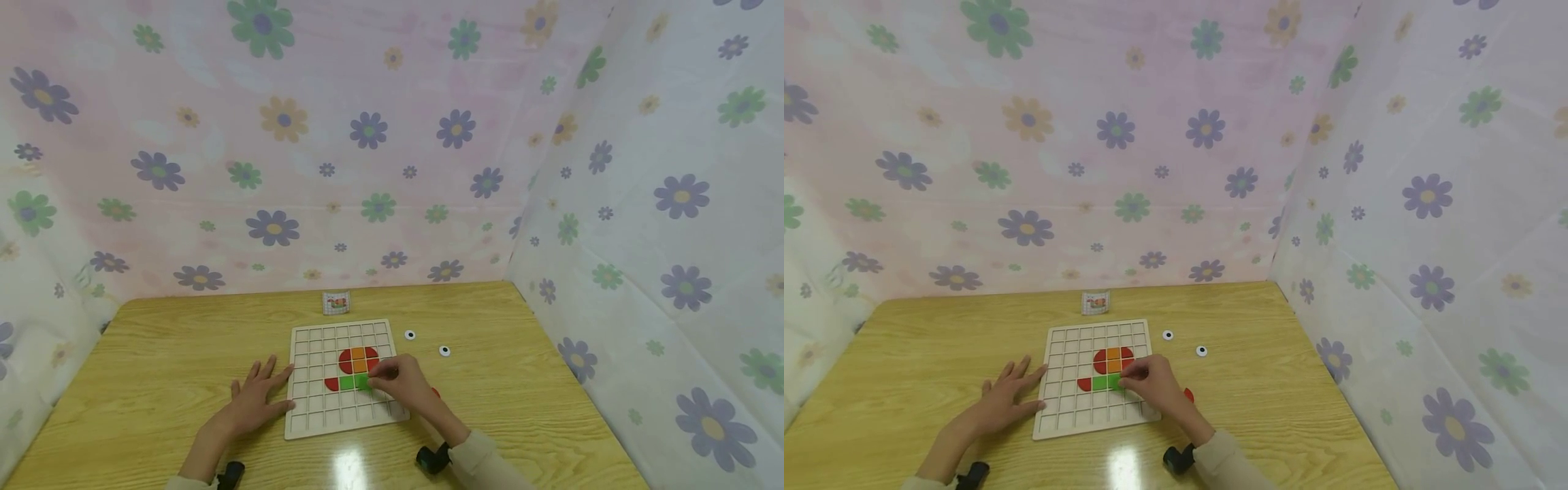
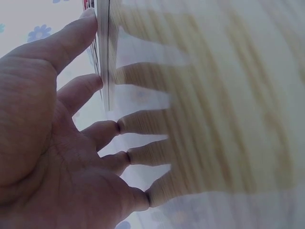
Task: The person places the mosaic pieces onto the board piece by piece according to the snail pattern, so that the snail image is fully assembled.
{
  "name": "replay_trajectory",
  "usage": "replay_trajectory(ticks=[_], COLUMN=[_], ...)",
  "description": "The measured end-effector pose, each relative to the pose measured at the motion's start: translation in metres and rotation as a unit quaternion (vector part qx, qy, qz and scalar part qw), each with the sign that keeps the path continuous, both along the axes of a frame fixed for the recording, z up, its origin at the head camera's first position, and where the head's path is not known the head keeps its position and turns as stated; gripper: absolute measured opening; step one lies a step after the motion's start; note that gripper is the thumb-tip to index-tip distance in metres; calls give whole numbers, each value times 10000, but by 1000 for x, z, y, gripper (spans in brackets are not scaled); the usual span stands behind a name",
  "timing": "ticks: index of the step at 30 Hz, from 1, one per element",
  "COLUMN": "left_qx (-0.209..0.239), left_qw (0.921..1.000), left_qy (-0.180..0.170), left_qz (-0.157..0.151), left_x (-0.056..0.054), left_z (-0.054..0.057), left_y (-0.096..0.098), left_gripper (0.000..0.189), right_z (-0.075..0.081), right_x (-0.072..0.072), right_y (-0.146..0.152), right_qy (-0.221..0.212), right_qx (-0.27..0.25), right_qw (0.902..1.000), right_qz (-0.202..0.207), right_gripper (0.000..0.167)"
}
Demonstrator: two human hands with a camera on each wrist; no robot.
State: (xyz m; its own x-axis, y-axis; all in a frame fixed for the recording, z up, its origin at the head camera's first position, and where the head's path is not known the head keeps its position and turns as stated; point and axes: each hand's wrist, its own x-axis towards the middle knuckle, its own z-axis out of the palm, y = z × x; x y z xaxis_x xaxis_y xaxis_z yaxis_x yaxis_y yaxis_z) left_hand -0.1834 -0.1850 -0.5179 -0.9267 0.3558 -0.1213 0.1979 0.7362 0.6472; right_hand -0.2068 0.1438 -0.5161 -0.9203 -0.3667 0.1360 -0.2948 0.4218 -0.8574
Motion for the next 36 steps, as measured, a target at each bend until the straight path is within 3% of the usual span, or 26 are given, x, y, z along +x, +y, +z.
replay_trajectory(ticks=[6, 16, 21, 36], left_qx=[-17, 61, 79, 127], left_qw=[10000, 10000, 10000, 9999], left_qy=[30, 30, 5, -74], left_qz=[26, 29, 29, 64], left_x=[1, 2, 3, 3], left_z=[0, 2, 3, 3], left_y=[-1, -1, 1, 0], left_gripper=[75, 75, 75, 75], right_z=[5, 5, 2, 2], right_x=[-13, -30, -34, -41], right_y=[-22, -54, -62, -70], right_qy=[244, 66, -152, -258], right_qx=[130, 155, 339, 712], right_qw=[9996, 9998, 9992, 9969], right_qz=[103, 134, 128, 229], right_gripper=[4, 6, 5, 4])
